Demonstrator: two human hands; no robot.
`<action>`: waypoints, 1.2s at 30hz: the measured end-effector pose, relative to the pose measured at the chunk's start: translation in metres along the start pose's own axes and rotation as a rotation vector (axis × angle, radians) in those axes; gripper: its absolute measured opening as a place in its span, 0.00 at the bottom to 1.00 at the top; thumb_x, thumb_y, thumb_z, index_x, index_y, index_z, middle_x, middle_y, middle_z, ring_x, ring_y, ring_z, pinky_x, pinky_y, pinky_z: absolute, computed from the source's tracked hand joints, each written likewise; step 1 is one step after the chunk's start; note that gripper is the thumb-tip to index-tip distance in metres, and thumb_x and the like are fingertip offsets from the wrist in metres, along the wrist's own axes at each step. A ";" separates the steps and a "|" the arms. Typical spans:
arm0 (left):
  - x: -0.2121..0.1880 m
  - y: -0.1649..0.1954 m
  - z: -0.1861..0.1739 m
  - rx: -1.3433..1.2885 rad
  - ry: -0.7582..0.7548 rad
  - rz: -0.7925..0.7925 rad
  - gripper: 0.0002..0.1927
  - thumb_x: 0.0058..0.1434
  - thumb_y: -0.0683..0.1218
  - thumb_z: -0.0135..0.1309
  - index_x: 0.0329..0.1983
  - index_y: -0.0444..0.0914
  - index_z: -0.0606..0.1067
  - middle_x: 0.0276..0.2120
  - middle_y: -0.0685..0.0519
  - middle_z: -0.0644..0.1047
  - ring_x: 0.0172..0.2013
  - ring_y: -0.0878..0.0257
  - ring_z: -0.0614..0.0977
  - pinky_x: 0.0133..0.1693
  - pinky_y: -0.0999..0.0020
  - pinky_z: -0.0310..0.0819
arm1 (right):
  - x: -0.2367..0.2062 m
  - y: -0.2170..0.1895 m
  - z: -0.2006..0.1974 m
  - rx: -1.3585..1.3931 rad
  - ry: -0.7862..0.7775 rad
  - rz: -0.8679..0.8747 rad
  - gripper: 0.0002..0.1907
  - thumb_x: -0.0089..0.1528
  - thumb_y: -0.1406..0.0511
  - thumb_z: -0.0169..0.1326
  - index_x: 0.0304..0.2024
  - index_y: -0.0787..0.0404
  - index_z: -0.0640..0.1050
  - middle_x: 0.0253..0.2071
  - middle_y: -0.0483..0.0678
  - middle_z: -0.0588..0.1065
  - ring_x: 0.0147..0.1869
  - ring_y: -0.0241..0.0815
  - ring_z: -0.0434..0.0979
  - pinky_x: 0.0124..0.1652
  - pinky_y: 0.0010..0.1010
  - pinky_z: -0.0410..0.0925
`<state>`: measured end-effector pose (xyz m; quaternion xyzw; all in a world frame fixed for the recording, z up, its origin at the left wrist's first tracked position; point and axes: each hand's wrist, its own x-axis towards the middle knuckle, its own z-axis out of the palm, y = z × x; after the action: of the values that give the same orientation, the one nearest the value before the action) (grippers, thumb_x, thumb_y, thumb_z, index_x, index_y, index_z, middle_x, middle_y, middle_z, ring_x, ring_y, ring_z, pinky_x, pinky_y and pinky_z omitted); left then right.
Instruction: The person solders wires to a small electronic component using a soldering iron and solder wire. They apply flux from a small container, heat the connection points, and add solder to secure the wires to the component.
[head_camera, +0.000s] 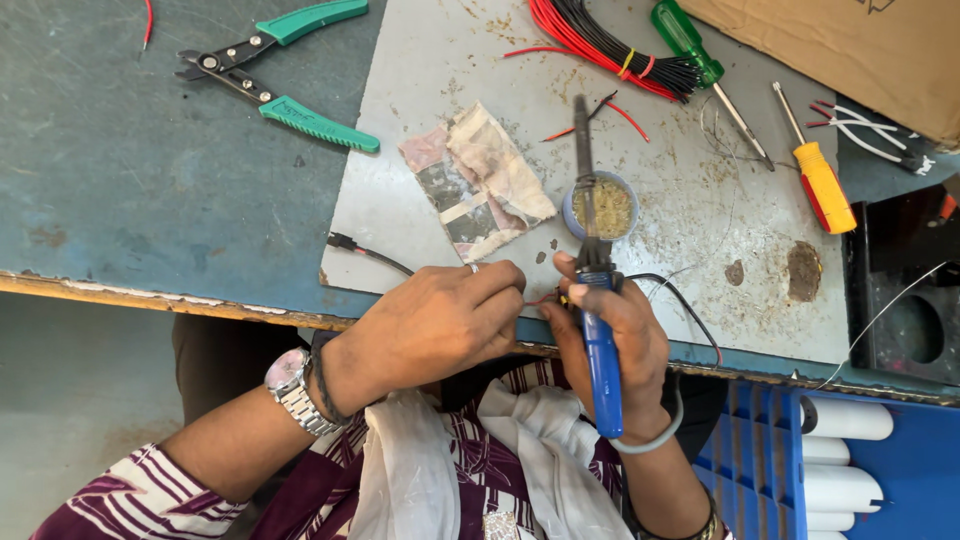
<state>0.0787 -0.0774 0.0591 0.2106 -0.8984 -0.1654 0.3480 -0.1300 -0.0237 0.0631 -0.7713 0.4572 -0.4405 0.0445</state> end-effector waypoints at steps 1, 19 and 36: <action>0.000 0.000 0.000 0.023 0.007 0.010 0.10 0.58 0.42 0.59 0.34 0.34 0.69 0.38 0.47 0.72 0.30 0.52 0.79 0.34 0.57 0.74 | -0.002 0.000 0.000 0.002 -0.002 0.015 0.26 0.60 0.77 0.66 0.53 0.61 0.66 0.55 0.58 0.78 0.51 0.50 0.84 0.48 0.33 0.78; 0.004 0.003 -0.002 0.046 -0.043 0.150 0.11 0.52 0.44 0.59 0.33 0.35 0.70 0.39 0.49 0.74 0.29 0.56 0.78 0.32 0.59 0.73 | -0.010 -0.003 0.005 -0.016 0.048 0.036 0.24 0.61 0.79 0.62 0.53 0.61 0.66 0.53 0.59 0.79 0.53 0.49 0.85 0.49 0.33 0.78; 0.017 -0.001 -0.012 0.091 -0.146 0.081 0.14 0.53 0.46 0.61 0.33 0.36 0.68 0.30 0.49 0.75 0.24 0.53 0.80 0.28 0.58 0.73 | -0.008 -0.003 0.002 -0.007 0.027 0.011 0.24 0.60 0.77 0.64 0.53 0.61 0.66 0.53 0.61 0.78 0.54 0.54 0.84 0.47 0.34 0.78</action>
<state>0.0760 -0.0887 0.0767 0.1771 -0.9357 -0.1251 0.2782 -0.1282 -0.0172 0.0580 -0.7629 0.4634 -0.4492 0.0380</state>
